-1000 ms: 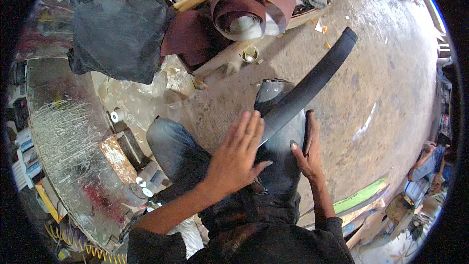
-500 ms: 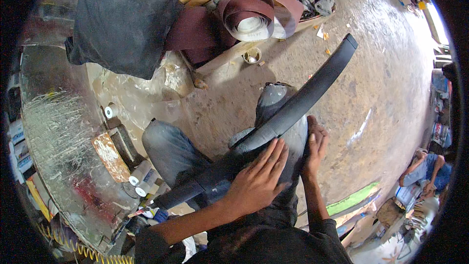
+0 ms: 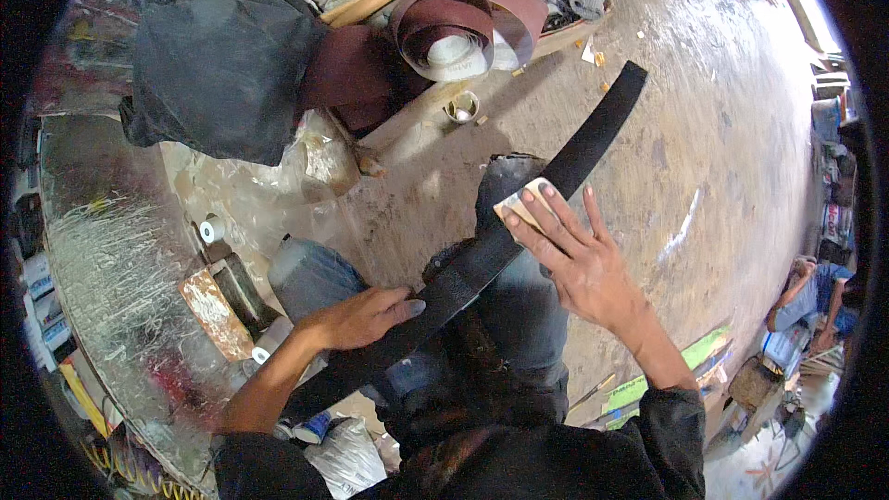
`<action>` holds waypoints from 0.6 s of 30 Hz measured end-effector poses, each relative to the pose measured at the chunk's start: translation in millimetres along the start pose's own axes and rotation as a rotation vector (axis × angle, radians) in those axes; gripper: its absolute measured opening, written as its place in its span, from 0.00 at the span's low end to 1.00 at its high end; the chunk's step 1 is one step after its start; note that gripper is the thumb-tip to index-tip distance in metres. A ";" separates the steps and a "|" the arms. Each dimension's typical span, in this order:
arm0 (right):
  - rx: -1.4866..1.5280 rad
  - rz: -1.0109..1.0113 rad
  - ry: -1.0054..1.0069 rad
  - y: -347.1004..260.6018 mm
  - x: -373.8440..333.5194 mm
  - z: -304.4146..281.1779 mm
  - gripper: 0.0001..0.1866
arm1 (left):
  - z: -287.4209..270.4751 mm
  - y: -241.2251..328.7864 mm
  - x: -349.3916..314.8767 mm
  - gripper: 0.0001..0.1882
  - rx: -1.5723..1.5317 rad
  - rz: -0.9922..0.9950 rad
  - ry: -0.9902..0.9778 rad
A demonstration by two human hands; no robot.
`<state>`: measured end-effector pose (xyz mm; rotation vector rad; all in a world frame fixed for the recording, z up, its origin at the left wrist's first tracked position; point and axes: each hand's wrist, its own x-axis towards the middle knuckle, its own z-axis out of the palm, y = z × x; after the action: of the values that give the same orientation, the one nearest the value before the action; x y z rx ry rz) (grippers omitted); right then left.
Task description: The person sits on the floor and sands a long, dark, curved wooden object using a sanding block. They repeatedly rub the surface along the length of the object, rotating it to reach different sides.
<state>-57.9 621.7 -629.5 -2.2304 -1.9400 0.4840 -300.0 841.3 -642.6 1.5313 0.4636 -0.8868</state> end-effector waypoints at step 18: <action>-0.002 0.183 0.103 -0.2 -3.4 -4.8 0.36 | 9.7 77.0 -34.5 0.30 -0.585 -0.128 -0.214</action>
<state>-56.9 618.9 -624.5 -2.3963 -1.6976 0.3809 -267.5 825.4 -565.8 0.8721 0.6051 -0.9019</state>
